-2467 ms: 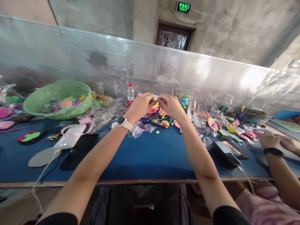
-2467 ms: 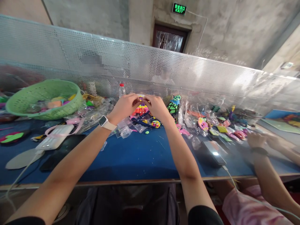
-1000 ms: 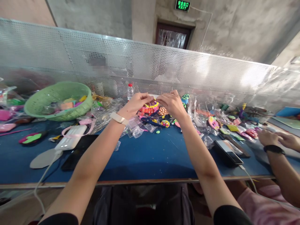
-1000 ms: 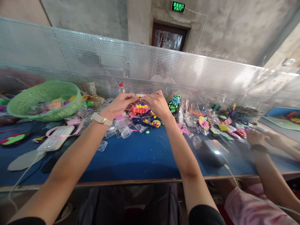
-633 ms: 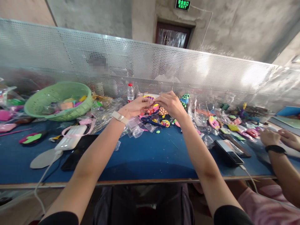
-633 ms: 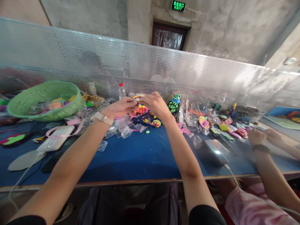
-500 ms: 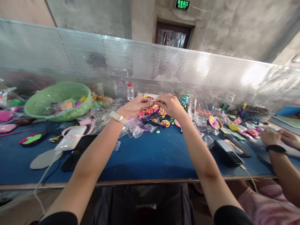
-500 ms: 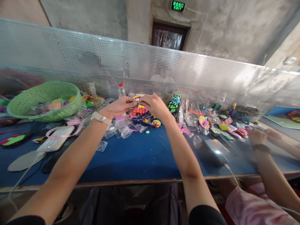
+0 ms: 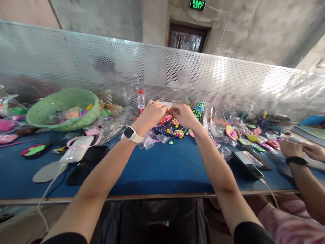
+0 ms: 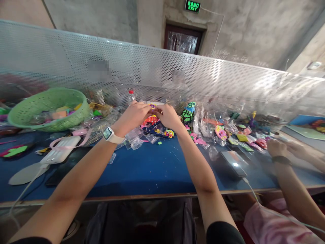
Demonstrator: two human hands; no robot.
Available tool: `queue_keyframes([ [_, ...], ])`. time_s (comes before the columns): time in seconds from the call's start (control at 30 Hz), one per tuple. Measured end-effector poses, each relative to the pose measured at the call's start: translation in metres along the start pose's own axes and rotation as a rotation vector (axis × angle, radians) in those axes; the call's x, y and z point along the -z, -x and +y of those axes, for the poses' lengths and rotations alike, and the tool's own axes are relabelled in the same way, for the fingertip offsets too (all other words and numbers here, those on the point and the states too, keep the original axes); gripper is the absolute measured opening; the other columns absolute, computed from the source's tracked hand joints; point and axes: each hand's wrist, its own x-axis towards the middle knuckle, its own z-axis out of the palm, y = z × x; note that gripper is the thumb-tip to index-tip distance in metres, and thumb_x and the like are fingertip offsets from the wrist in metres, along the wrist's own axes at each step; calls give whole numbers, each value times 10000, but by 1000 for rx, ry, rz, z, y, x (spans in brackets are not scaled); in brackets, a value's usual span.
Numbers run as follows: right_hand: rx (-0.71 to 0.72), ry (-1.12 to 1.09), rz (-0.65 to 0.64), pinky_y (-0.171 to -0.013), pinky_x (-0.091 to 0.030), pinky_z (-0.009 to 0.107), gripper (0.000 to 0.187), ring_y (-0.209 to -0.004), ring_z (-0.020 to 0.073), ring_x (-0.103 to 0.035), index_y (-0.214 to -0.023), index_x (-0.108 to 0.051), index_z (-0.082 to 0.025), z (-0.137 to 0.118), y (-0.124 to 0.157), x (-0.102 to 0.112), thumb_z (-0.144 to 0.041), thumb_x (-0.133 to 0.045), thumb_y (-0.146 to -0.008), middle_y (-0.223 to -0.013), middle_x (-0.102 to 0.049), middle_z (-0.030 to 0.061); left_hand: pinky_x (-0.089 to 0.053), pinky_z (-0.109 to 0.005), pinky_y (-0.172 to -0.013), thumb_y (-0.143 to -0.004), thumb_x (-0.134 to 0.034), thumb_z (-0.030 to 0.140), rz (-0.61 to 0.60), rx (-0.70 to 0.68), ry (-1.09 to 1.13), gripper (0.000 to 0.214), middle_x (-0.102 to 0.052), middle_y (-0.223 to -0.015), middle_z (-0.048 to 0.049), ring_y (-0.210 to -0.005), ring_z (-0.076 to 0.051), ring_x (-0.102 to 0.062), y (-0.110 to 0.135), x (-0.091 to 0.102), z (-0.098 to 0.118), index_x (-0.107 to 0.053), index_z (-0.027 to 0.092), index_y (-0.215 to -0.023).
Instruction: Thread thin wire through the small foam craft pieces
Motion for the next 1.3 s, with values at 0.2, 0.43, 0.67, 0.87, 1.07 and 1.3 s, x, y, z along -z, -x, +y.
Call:
queue_keyframes([
  [0.2,-93,-212,-50,-702,-462,284,313,-710,161,-607,-812,-768,-177,27,-9,-10,-414,-675,-996,-754,-748,38,-491,-514,-999,-1072,-433,21,60,-69,-220,374,-805,-1096,-193,-1150,-357,-671,2,-20,6,-778,155,-1126],
  [0.43,-178,-17,12,-759,-458,290,219,-760,180,-673,-762,-780,-186,29,-10,-22,-203,-688,-961,-753,-770,35,-465,-459,-986,-1123,-571,160,33,-5,-40,236,-831,-1076,-148,-1124,-318,-716,2,-45,-13,-804,179,-1091],
  [0.67,-158,49,27,-752,-441,301,252,-727,179,-638,-741,-772,-186,22,-7,-24,-198,-679,-975,-706,-729,26,-469,-468,-1016,-1105,-638,188,8,-24,-63,178,-838,-1049,-135,-1113,-319,-736,1,-40,-18,-808,181,-1053],
  [0.87,-248,-178,-51,-585,-335,253,279,-593,126,-480,-659,-698,-178,41,-15,-34,-270,-675,-921,-559,-551,-35,-484,-464,-1035,-1080,-498,20,35,-104,-236,330,-814,-1110,-175,-1188,-326,-699,6,-49,-8,-792,141,-1168],
  [1.07,-460,-371,-127,-505,-328,249,403,-464,100,-428,-557,-605,-202,48,-16,-51,-323,-749,-913,-489,-506,-45,-498,-485,-1003,-1070,-468,-6,23,-79,-274,358,-797,-1075,-204,-1145,-347,-701,11,-66,-5,-802,106,-1135],
  [1.3,-568,-393,-277,-437,-342,239,478,-407,81,-402,-516,-558,-208,48,-8,-60,-351,-836,-878,-477,-533,-37,-529,-496,-1011,-1072,-450,-9,-76,-141,-360,376,-809,-1100,-214,-1150,-347,-725,24,-92,-2,-808,79,-1148],
])
